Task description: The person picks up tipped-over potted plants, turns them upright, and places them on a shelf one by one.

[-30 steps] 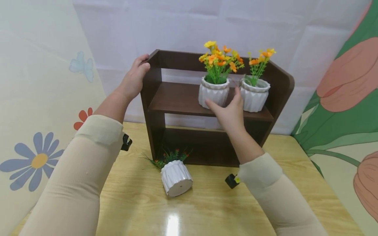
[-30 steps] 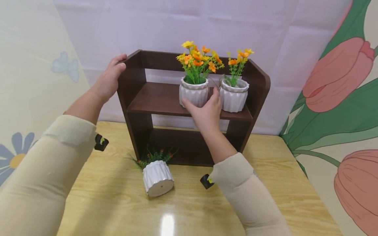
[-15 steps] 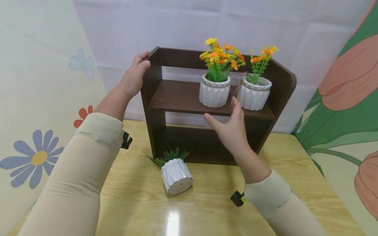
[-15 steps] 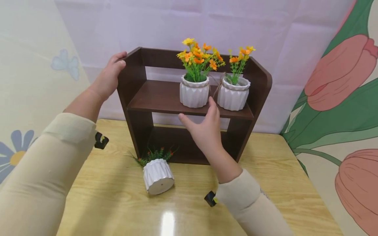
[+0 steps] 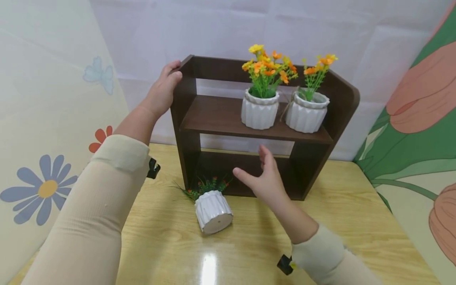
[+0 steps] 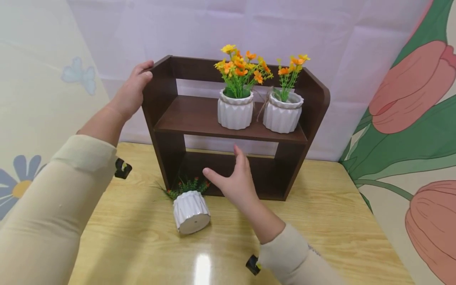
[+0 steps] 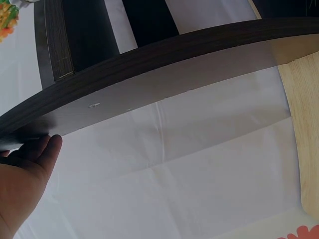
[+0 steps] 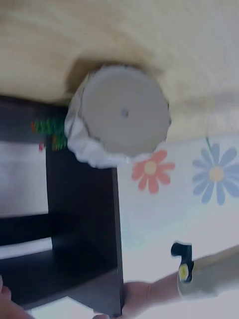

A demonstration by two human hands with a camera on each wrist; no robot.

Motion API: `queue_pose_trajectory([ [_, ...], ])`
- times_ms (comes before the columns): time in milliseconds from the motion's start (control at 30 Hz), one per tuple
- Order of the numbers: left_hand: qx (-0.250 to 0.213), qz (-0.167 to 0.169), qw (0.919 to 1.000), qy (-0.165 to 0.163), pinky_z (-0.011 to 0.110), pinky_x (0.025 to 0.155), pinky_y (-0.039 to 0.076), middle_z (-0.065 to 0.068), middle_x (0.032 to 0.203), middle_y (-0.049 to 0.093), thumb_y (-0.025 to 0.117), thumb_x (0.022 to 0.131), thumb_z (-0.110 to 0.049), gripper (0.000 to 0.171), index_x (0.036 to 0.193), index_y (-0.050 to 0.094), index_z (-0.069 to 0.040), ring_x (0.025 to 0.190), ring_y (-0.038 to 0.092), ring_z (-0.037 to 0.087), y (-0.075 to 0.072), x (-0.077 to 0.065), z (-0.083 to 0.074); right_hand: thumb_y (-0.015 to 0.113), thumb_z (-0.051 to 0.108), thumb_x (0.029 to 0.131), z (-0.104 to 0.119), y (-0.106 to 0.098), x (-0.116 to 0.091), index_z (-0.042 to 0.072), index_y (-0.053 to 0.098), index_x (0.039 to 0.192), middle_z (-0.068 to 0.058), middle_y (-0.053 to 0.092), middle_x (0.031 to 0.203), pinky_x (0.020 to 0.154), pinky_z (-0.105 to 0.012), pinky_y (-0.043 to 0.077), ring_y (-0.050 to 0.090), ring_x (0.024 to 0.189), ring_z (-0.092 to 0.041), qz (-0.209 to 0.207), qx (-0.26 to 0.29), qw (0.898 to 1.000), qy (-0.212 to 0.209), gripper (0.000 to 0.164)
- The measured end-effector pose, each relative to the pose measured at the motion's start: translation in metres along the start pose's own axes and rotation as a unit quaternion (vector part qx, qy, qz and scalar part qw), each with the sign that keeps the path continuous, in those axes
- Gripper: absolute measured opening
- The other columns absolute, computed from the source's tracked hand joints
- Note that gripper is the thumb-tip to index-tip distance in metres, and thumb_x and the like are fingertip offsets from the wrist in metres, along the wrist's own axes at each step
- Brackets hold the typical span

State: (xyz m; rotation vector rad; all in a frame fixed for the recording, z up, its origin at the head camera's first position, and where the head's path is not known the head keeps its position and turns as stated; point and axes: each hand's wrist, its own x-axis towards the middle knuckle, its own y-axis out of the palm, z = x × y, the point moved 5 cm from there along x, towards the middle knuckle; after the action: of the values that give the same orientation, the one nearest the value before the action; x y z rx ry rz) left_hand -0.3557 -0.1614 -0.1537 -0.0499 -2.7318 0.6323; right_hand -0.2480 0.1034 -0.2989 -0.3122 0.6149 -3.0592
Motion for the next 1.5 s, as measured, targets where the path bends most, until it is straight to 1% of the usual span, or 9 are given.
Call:
queue_pose_trajectory([
  [167, -0.005, -0.002, 1.0000, 0.002, 0.036, 0.110, 0.027, 0.014, 0.153, 0.029, 0.022, 0.102, -0.039, 0.057, 0.157, 0.015, -0.025, 0.127, 0.039, 0.026, 0.000, 0.000, 0.000, 0.080, 0.032, 0.080, -0.016, 0.021, -0.004, 0.011, 0.022, 0.155, -0.014, 0.028, 0.158, 0.119, -0.047, 0.024, 0.026, 0.147, -0.030, 0.048, -0.008, 0.999, 0.009, 0.098],
  [267, -0.007, -0.005, 1.0000, 0.001, 0.034, 0.108, 0.029, 0.014, 0.152, 0.030, 0.023, 0.102, -0.039, 0.057, 0.156, 0.016, -0.024, 0.125, 0.041, 0.025, 0.000, 0.001, 0.000, 0.081, 0.034, 0.080, -0.026, 0.033, -0.005, 0.011, 0.026, 0.154, -0.016, 0.031, 0.157, 0.117, -0.049, 0.027, 0.030, 0.145, -0.034, 0.070, -0.019, 0.997, 0.020, 0.095],
  [467, -0.006, -0.002, 1.0000, 0.003, 0.037, 0.110, 0.027, 0.014, 0.152, 0.030, 0.022, 0.102, -0.040, 0.057, 0.157, 0.015, -0.025, 0.126, 0.040, 0.026, 0.000, 0.001, 0.001, 0.082, 0.041, 0.077, -0.047, 0.057, -0.007, 0.012, 0.029, 0.153, -0.017, 0.034, 0.155, 0.113, -0.054, 0.031, 0.034, 0.142, -0.037, 0.107, -0.035, 0.992, 0.053, 0.096],
  [533, -0.006, -0.001, 1.0000, 0.003, 0.038, 0.111, 0.027, 0.014, 0.152, 0.030, 0.022, 0.102, -0.040, 0.057, 0.157, 0.014, -0.025, 0.126, 0.039, 0.026, 0.000, 0.001, 0.001, 0.081, 0.043, 0.077, -0.054, 0.063, -0.008, 0.012, 0.029, 0.153, -0.017, 0.035, 0.154, 0.113, -0.055, 0.032, 0.035, 0.141, -0.037, 0.120, -0.041, 0.990, 0.059, 0.097],
  [667, -0.006, -0.002, 1.0000, 0.003, 0.037, 0.110, 0.027, 0.015, 0.152, 0.031, 0.022, 0.102, -0.040, 0.057, 0.157, 0.014, -0.025, 0.126, 0.040, 0.026, -0.001, 0.001, 0.001, 0.080, 0.043, 0.078, -0.063, 0.073, -0.010, 0.008, 0.029, 0.152, -0.019, 0.036, 0.153, 0.111, -0.055, 0.034, 0.036, 0.140, -0.038, 0.141, -0.046, 0.987, 0.057, 0.097],
  [967, -0.001, -0.003, 1.0000, 0.003, 0.038, 0.112, 0.025, 0.015, 0.154, 0.029, 0.022, 0.102, -0.040, 0.057, 0.157, 0.014, -0.025, 0.130, 0.037, 0.028, -0.001, 0.001, 0.001, 0.079, 0.045, 0.078, -0.076, 0.089, -0.011, 0.005, 0.031, 0.151, -0.022, 0.038, 0.151, 0.109, -0.057, 0.036, 0.039, 0.138, -0.040, 0.159, -0.060, 0.983, 0.068, 0.096],
  [1167, 0.001, -0.002, 1.0000, 0.001, 0.040, 0.114, 0.023, 0.014, 0.155, 0.028, 0.022, 0.102, -0.040, 0.057, 0.157, 0.013, -0.026, 0.133, 0.035, 0.028, -0.001, 0.001, 0.001, 0.079, 0.046, 0.078, -0.079, 0.096, -0.011, 0.003, 0.030, 0.151, -0.023, 0.037, 0.151, 0.107, -0.057, 0.038, 0.041, 0.135, -0.042, 0.170, -0.060, 0.981, 0.069, 0.097],
  [1333, 0.001, -0.003, 1.0000, 0.000, 0.040, 0.113, 0.024, 0.014, 0.155, 0.029, 0.022, 0.102, -0.040, 0.057, 0.157, 0.014, -0.025, 0.131, 0.036, 0.028, -0.001, 0.001, 0.001, 0.078, 0.047, 0.078, -0.080, 0.100, -0.010, 0.002, 0.031, 0.150, -0.026, 0.040, 0.149, 0.106, -0.056, 0.039, 0.045, 0.132, -0.041, 0.176, -0.076, 0.979, 0.071, 0.097],
  [1500, 0.000, -0.005, 1.0000, 0.001, 0.038, 0.112, 0.026, 0.016, 0.153, 0.030, 0.022, 0.103, -0.039, 0.057, 0.157, 0.015, -0.025, 0.128, 0.038, 0.028, -0.001, 0.001, 0.001, 0.077, 0.047, 0.078, -0.080, 0.103, -0.010, 0.001, 0.032, 0.149, -0.026, 0.042, 0.147, 0.106, -0.056, 0.038, 0.045, 0.132, -0.041, 0.181, -0.082, 0.977, 0.080, 0.096],
])
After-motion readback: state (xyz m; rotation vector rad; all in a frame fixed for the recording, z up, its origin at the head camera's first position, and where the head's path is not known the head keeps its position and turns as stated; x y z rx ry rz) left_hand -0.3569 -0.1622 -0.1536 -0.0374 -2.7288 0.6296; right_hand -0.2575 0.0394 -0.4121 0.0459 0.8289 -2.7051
